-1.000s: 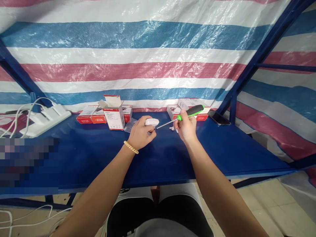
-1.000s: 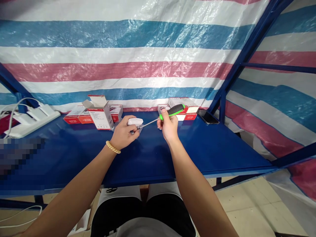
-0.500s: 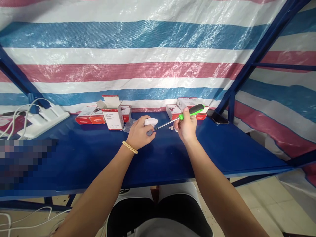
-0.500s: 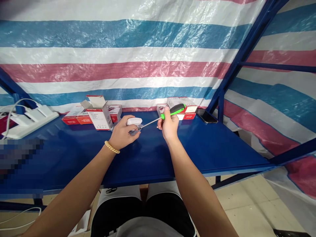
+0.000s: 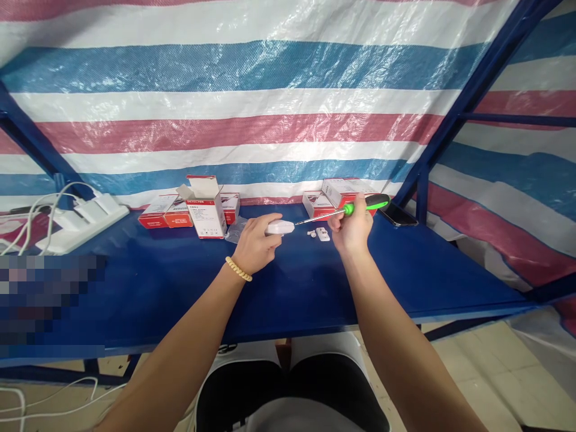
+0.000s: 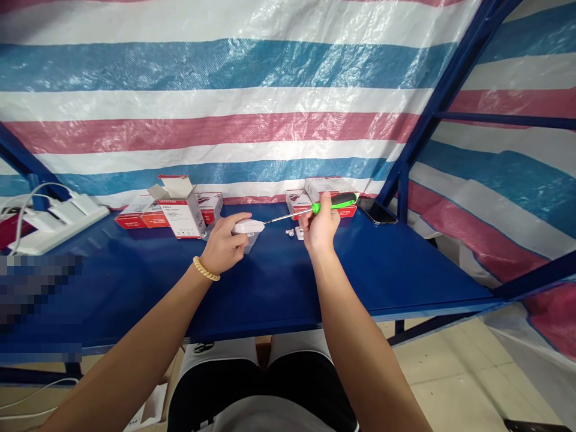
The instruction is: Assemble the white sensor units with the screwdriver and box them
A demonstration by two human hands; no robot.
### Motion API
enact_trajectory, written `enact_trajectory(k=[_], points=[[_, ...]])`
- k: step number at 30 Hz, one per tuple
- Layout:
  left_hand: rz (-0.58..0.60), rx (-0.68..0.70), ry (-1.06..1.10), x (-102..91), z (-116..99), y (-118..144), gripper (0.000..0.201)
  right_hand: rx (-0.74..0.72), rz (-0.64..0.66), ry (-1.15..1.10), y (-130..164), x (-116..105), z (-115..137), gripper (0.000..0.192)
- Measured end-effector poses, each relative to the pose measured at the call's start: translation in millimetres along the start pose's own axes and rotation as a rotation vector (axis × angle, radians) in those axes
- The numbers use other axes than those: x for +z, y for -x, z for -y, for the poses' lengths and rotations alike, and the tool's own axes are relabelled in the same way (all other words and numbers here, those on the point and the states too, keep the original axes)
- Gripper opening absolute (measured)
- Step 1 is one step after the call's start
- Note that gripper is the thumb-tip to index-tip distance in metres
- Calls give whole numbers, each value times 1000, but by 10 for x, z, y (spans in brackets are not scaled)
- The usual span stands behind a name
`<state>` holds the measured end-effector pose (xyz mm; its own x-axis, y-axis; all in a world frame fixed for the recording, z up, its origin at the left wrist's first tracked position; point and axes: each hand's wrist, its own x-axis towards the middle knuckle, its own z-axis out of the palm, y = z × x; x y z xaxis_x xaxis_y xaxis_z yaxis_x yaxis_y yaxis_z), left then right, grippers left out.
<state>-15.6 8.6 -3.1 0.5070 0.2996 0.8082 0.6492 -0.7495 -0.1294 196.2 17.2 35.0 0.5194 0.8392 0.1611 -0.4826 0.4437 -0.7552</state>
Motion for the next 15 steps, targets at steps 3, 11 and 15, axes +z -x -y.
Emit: enact_trajectory(k=[3, 11, 15], points=[[-9, 18, 28, 12, -2, -7, 28, -10, 10, 13, -2, -5, -20, 53], [18, -243, 135, 39, -50, 18, 25, -7, 9, -14, -17, -8, -27, 52], [141, -246, 189, 25, -34, 18, 42, 7, 7, -6, -33, -22, -25, 52]])
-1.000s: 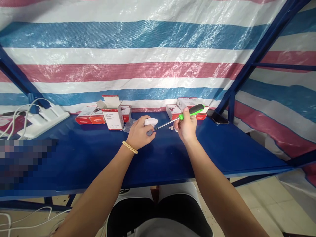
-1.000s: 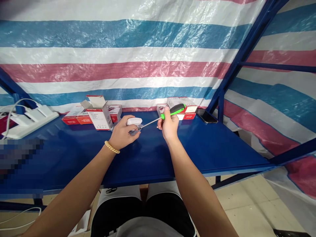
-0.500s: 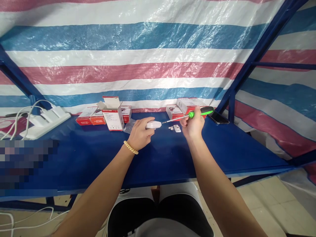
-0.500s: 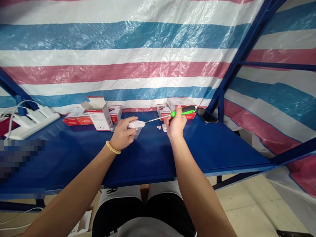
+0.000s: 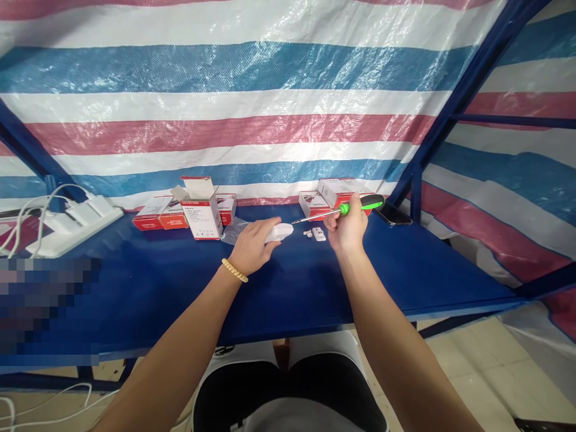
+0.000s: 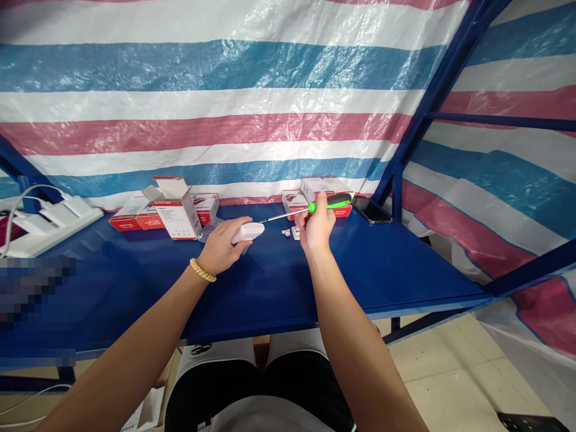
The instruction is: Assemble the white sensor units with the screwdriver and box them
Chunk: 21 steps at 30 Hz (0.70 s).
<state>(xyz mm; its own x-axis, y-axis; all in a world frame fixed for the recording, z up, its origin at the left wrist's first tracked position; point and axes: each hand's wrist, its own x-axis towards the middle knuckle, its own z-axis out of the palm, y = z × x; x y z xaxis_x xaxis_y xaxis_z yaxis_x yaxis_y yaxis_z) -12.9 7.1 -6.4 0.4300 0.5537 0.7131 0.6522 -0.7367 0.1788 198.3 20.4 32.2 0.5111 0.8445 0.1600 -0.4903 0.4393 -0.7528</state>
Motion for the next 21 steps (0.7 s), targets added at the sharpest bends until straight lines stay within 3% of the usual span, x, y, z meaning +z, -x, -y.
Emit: enact_trajectory(k=[5, 21], points=[[-1, -24, 33, 10, 48, 12, 38, -30, 19, 17, 6, -6, -8, 51], [71, 111, -146, -3, 27, -1, 35, -96, -14, 99, -36, -21, -81, 47]])
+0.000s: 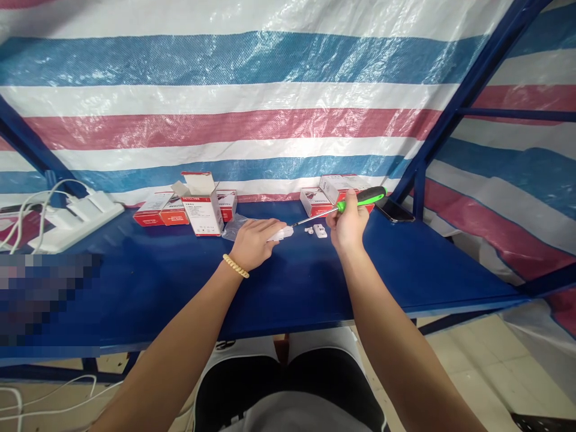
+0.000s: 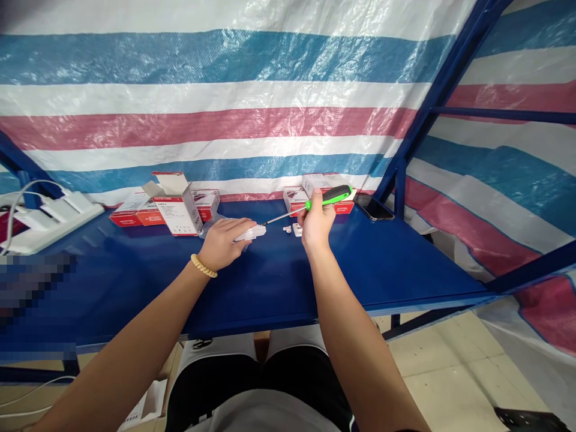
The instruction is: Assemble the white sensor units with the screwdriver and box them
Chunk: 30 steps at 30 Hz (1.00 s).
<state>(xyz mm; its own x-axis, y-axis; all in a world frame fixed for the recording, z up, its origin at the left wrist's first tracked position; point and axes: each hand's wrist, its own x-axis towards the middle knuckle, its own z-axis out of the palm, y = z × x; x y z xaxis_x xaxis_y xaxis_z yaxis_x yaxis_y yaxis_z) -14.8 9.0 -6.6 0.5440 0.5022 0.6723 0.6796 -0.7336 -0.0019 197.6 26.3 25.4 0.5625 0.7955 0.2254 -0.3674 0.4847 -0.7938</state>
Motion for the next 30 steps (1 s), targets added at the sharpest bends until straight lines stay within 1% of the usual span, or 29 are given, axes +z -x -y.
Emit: enact_trajectory(k=[10, 17, 25, 30], points=[[26, -10, -4, 16, 18, 10, 35, 22, -3, 47, -12, -14, -13, 46], [17, -3, 1, -1, 5, 6, 36, 17, 10, 66, -13, -23, -30, 46], [40, -41, 23, -5, 3, 3, 35, 36, 14, 85, 9, -10, -36, 45], [58, -82, 25, -20, 4, -1, 37, 36, 60, 61, 34, -6, -43, 43]])
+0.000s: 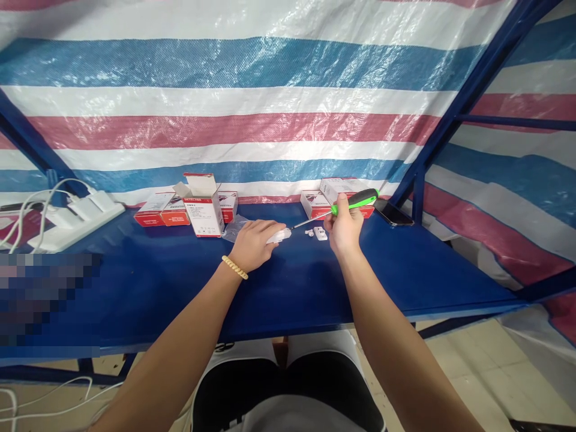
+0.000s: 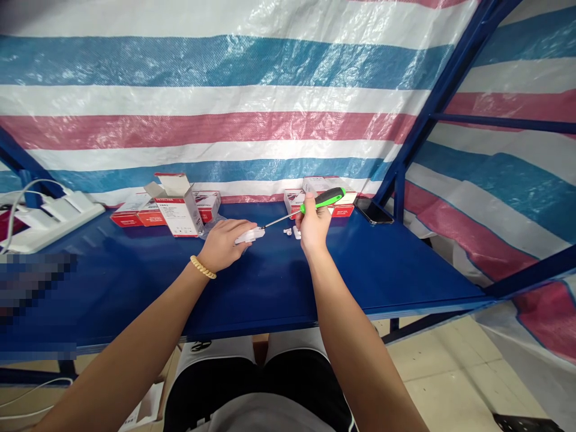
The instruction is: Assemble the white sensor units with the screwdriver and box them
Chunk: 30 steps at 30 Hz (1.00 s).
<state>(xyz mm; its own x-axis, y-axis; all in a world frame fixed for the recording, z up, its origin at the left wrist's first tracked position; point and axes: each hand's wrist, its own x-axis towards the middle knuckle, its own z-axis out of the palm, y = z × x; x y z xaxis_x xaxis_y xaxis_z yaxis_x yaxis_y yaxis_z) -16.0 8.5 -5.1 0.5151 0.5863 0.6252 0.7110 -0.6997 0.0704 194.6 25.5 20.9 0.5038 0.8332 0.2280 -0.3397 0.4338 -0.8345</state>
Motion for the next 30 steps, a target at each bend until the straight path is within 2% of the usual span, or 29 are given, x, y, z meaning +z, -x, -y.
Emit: enact_trajectory(k=[6, 12, 16, 21, 24, 30], points=[[-51, -43, 50, 5, -4, -3, 37, 68, 93, 22, 78, 48, -12, 46], [-43, -104, 96, -9, 22, 4, 38, 59, 68, 5, 42, 31, -7, 49], [-55, -114, 49, -8, 22, 1, 38, 86, 35, -27, 5, 7, -3, 48], [-48, -193, -31, -11, -22, -18, 41, 131, 47, -50, 14, 8, 6, 46], [-97, -177, -15, -24, -36, -24, 37, 137, 34, -72, 22, 19, 29, 45], [-272, -105, -14, -50, -13, -17, 24, 172, 21, -109, 37, 51, 75, 44]])
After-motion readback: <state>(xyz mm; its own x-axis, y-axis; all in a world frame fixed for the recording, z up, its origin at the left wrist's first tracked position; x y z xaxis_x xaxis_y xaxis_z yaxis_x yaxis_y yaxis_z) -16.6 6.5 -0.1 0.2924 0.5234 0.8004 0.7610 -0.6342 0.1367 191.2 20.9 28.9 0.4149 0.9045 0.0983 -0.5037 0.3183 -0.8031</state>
